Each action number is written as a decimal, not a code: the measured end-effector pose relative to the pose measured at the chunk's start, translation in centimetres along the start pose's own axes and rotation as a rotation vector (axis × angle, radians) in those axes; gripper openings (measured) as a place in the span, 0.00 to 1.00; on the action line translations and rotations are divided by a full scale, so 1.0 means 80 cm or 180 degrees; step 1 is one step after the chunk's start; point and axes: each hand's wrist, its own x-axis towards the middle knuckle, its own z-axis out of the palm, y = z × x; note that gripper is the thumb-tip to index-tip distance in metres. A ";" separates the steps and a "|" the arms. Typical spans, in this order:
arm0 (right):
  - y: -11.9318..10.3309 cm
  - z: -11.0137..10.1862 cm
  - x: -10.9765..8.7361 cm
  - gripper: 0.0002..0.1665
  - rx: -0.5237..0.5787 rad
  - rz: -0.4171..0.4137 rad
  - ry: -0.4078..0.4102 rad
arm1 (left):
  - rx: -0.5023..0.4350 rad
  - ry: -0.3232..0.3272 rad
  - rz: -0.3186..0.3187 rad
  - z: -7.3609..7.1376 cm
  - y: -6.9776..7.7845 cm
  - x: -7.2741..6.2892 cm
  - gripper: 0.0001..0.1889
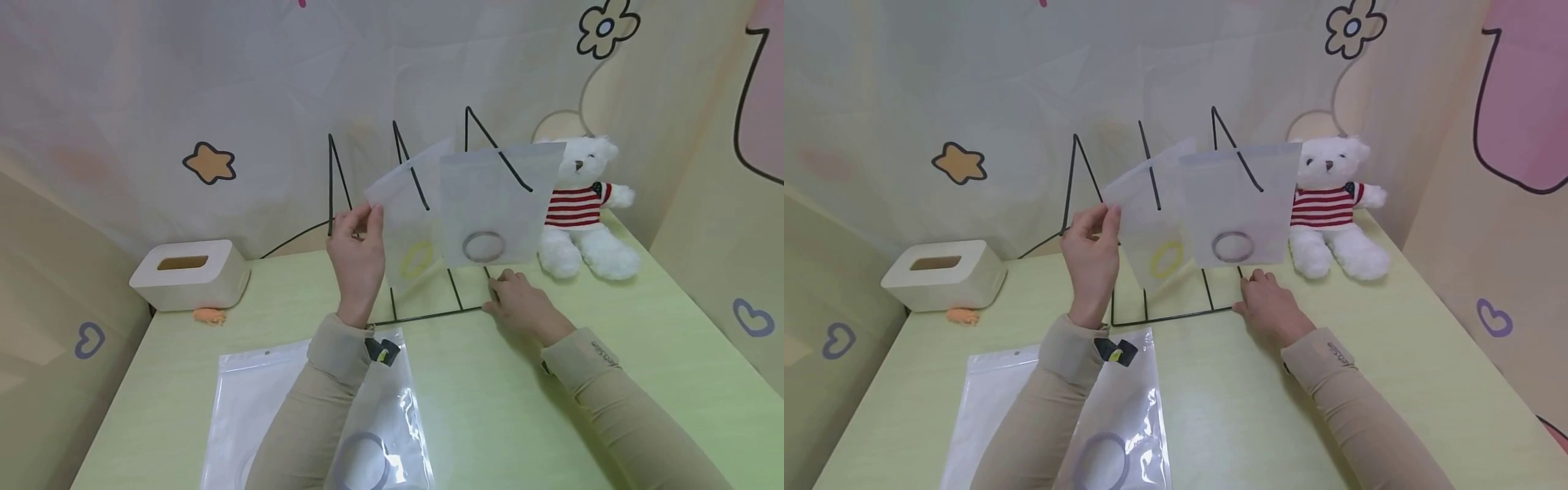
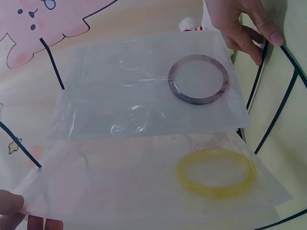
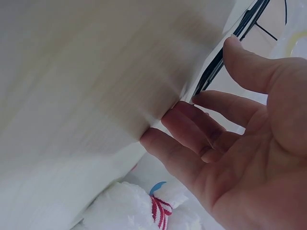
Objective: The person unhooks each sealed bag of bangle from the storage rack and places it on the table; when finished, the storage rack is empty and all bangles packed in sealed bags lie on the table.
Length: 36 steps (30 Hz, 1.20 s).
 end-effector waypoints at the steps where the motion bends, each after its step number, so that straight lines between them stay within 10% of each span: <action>1: 0.000 0.000 0.000 0.28 -0.0005 0.0005 0.0001 | -0.0013 0.0010 0.0011 0.000 0.000 0.000 0.12; 36: 0.002 0.002 0.003 0.25 -0.0048 0.0040 -0.0006 | -0.0473 0.0111 0.0240 -0.004 0.005 -0.014 0.11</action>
